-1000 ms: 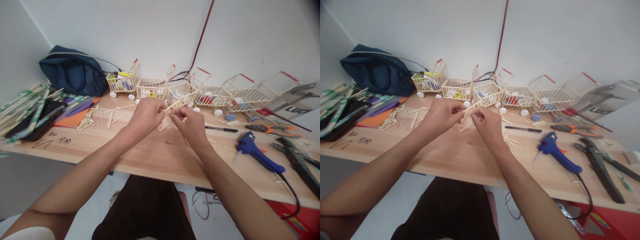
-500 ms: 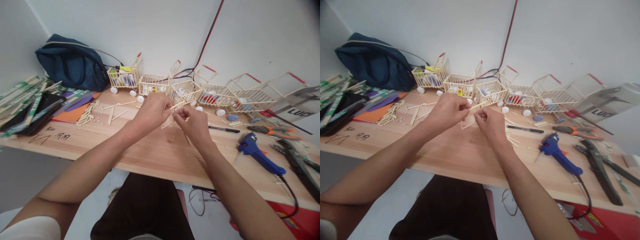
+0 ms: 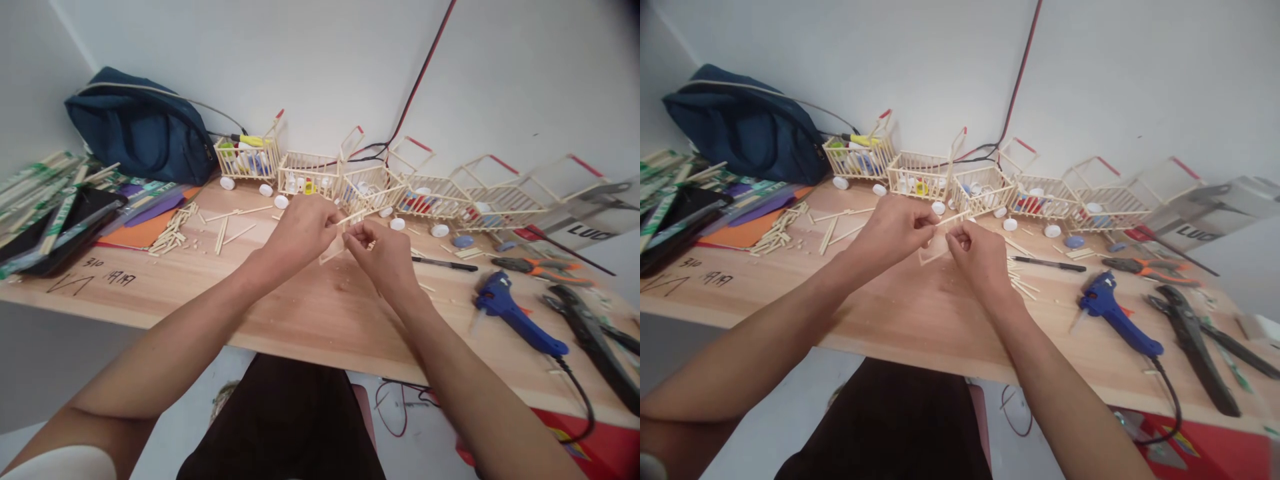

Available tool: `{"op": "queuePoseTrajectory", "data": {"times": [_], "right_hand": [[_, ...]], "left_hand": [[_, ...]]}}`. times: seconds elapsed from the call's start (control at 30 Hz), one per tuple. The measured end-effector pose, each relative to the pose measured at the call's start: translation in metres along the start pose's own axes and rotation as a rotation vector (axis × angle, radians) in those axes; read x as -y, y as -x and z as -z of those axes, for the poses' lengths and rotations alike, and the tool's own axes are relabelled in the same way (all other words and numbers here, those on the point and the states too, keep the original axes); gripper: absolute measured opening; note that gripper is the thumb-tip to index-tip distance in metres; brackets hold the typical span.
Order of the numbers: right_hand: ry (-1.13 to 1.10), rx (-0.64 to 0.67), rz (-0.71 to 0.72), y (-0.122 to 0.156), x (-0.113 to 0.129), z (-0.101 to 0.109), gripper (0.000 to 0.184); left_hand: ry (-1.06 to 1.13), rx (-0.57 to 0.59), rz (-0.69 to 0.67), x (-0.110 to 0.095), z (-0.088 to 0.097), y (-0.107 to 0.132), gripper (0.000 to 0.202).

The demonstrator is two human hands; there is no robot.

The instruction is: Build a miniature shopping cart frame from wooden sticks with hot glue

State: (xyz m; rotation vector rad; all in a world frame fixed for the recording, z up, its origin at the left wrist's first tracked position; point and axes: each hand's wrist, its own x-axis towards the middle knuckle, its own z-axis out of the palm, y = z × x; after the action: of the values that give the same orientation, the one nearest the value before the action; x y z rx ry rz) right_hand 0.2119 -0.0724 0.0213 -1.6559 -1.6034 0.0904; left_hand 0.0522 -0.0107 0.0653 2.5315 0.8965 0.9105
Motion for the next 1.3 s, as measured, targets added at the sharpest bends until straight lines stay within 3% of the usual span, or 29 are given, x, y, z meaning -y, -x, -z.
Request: {"op": "queuePoseTrajectory", "data": {"times": [0.83,1.17,1.3], "right_hand": [[0.041,0.003,0.007,0.003,-0.001,-0.003,0.007],[0.022,-0.05,0.014,0.003,0.0,0.003,0.011],[-0.113,-0.177,-0.06,-0.002,-0.003,0.016,0.017]], "left_hand": [[0.127,0.025,0.06,0.004,0.0,0.005,0.019],[0.133,-0.013,0.137,0.003,0.002,0.004,0.019],[0.189,-0.035,0.158,0.006,0.003,0.004,0.018]]}}
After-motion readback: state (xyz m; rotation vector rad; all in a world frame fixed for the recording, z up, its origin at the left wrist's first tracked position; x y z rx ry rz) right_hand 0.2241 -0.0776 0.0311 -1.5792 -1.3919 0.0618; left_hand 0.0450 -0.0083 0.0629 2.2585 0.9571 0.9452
